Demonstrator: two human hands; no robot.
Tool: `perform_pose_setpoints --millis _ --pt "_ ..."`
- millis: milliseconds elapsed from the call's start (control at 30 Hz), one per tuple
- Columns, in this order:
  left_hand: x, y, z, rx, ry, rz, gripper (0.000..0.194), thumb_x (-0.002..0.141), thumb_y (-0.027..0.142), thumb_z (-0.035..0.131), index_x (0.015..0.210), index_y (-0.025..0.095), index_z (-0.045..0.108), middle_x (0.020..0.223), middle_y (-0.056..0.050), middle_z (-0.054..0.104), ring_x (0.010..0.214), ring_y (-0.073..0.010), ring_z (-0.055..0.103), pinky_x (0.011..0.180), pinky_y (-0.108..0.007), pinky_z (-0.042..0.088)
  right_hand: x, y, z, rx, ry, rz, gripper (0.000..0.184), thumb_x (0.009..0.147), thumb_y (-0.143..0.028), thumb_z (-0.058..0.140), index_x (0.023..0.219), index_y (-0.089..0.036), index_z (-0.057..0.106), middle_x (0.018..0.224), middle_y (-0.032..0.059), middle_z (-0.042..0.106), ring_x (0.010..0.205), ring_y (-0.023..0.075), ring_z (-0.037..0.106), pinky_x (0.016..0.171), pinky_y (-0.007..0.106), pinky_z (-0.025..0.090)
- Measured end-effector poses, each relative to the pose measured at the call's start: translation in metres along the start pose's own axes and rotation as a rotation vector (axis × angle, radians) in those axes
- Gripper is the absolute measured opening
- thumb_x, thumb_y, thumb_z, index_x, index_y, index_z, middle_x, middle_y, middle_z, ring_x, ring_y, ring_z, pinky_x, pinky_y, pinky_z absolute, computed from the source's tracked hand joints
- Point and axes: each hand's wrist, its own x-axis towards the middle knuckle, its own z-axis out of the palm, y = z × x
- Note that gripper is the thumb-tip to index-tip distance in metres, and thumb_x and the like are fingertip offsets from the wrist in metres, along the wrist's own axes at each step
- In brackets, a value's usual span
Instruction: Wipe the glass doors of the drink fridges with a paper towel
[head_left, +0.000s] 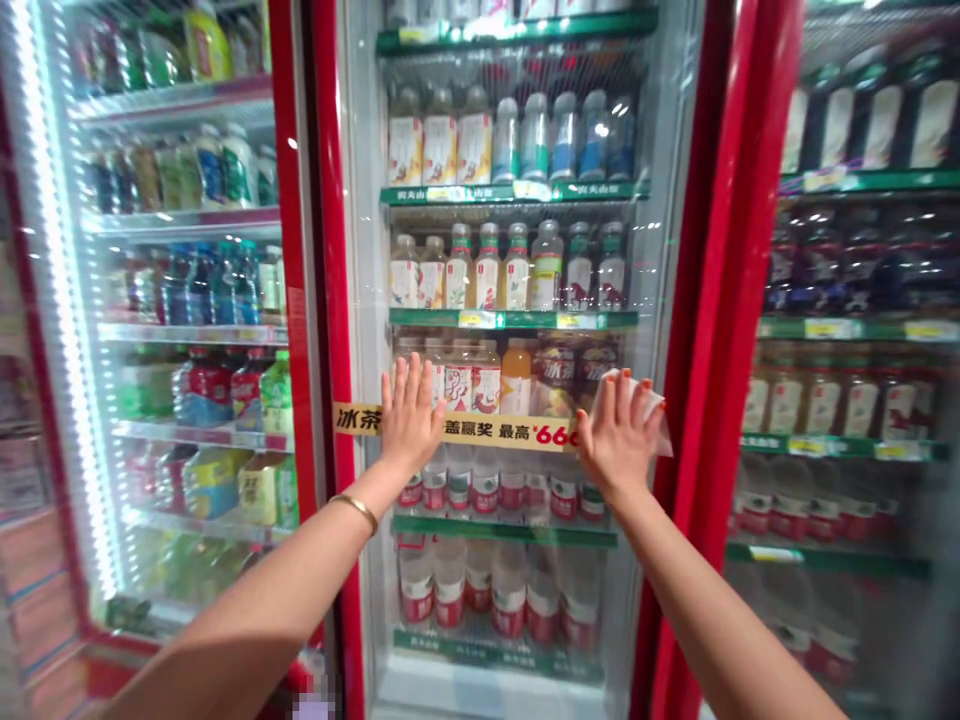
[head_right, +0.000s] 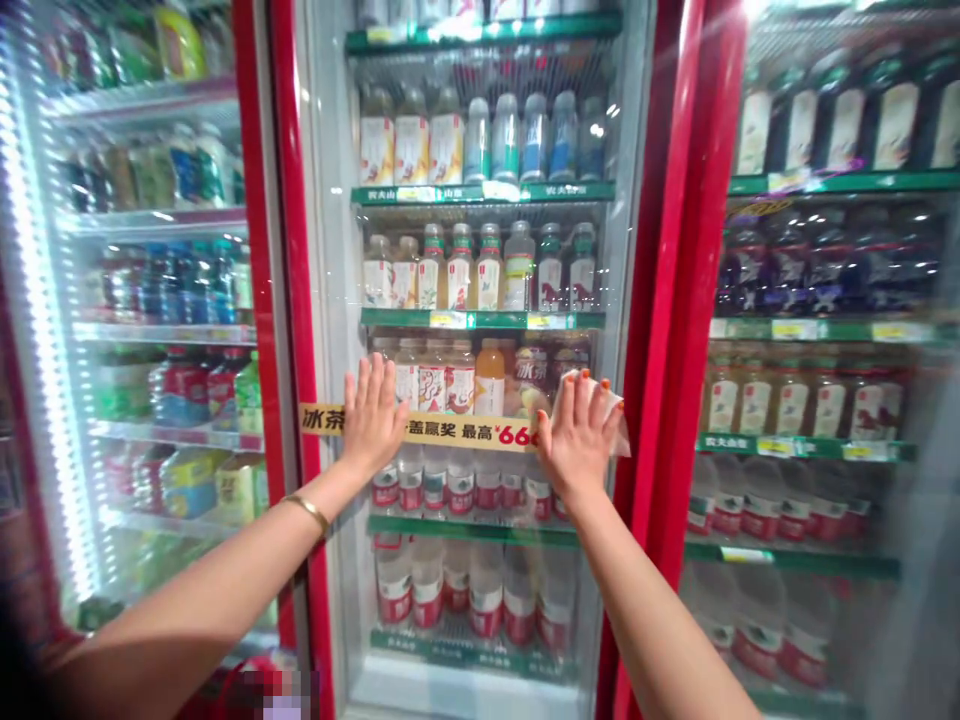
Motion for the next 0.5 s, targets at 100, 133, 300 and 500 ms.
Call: perform_pose_setpoints --millis 100,133,300,500 --pt "0.002 0.004 -0.006 -0.028 -0.058 -0.025 0.078 0.11 0.042 0.043 0.178 0.022 0.01 0.186 -0.013 0.008 0.175 -0.0297 -0.001 0.142 -0.067 0.001 0.002 -0.023 -0.005 0.017 -0.087 0.006 0.078 0.112 -0.053 0.032 0.175 -0.009 0.022 0.185 0.0192 0.017 0.174 0.0345 -0.009 0.138 0.071 0.005" --pt "0.002 0.004 -0.008 -0.034 -0.084 -0.035 0.078 0.11 0.043 0.043 0.178 0.021 0.011 0.186 -0.013 0.007 0.175 -0.0291 -0.003 0.142 -0.065 -0.001 -0.002 -0.028 -0.007 0.022 -0.125 -0.018 0.077 0.112 -0.053 0.031 0.175 -0.009 0.022 0.186 0.0185 0.015 0.174 0.0341 -0.011 0.137 0.072 0.003" --pt "0.002 0.001 -0.007 -0.037 -0.155 -0.075 0.079 0.11 0.042 0.041 0.178 0.022 0.008 0.187 -0.01 0.002 0.175 -0.0273 -0.007 0.142 -0.062 -0.005 -0.013 -0.031 -0.008 -0.013 -0.232 -0.086 0.079 0.111 -0.051 0.029 0.177 -0.011 0.014 0.188 0.0148 0.005 0.173 0.0359 -0.017 0.136 0.073 0.0" --pt "0.0 0.001 -0.003 -0.03 -0.116 -0.06 0.079 0.11 0.045 0.041 0.178 0.023 0.008 0.188 -0.008 0.003 0.175 -0.0281 -0.005 0.143 -0.062 -0.006 -0.013 -0.024 0.001 0.002 -0.153 -0.104 0.083 0.111 -0.055 0.033 0.178 -0.012 0.008 0.188 0.0154 0.003 0.173 0.0384 -0.012 0.136 0.075 0.001"
